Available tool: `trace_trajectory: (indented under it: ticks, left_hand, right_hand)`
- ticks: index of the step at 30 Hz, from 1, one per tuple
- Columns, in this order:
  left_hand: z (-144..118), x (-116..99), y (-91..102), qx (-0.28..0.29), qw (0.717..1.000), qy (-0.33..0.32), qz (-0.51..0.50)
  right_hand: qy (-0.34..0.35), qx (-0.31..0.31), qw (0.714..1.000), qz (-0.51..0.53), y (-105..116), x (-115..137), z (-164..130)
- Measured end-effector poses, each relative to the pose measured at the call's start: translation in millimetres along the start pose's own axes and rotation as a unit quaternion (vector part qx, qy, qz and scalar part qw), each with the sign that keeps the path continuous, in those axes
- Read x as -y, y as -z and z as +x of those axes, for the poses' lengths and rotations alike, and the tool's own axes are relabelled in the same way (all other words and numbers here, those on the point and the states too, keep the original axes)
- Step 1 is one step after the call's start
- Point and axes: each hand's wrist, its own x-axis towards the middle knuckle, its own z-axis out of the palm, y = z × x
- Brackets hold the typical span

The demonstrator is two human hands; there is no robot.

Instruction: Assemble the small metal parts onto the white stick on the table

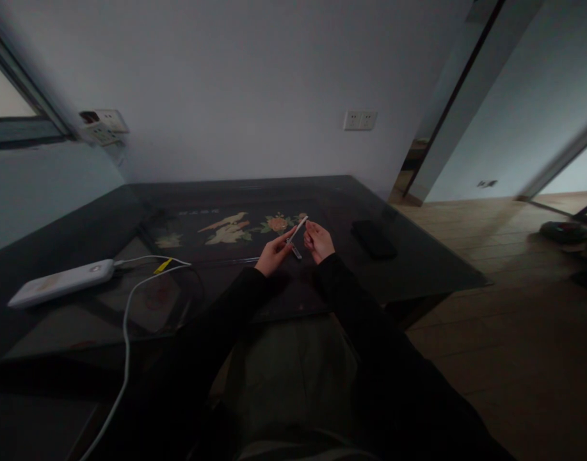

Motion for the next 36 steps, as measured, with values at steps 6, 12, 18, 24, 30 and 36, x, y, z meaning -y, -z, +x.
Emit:
trace_trajectory:
  ticks: [6,12,18,24,30,36]
  left_hand:
    - [0,-1,2.6,-0.056,0.993,-0.005,0.105]
    - [-3,-4,0.4,-0.04,0.996,-0.013,0.079]
    - [-5,-4,-2.6,0.013,1.0,-0.003,-0.003]
    - [-4,-2,-1.0,0.029,0.999,0.008,-0.043]
    - [3,5,0.4,-0.013,0.998,0.043,-0.053]
    - [12,15,31.0,-0.174,0.982,0.065,0.029]
  right_hand:
    - [-0.011,0.002,1.0,-0.001,-1,0,-1]
    - [-0.01,-0.005,1.0,0.0,-2,1,-1]
    - [-0.011,-0.01,1.0,0.003,-1,2,-1]
    - [-0.018,-0.011,1.0,-0.002,-1,2,-1]
    - [-0.018,-0.023,1.0,-0.004,-4,6,-2]
    - [-0.015,-0.022,1.0,-0.009,-4,5,-2]
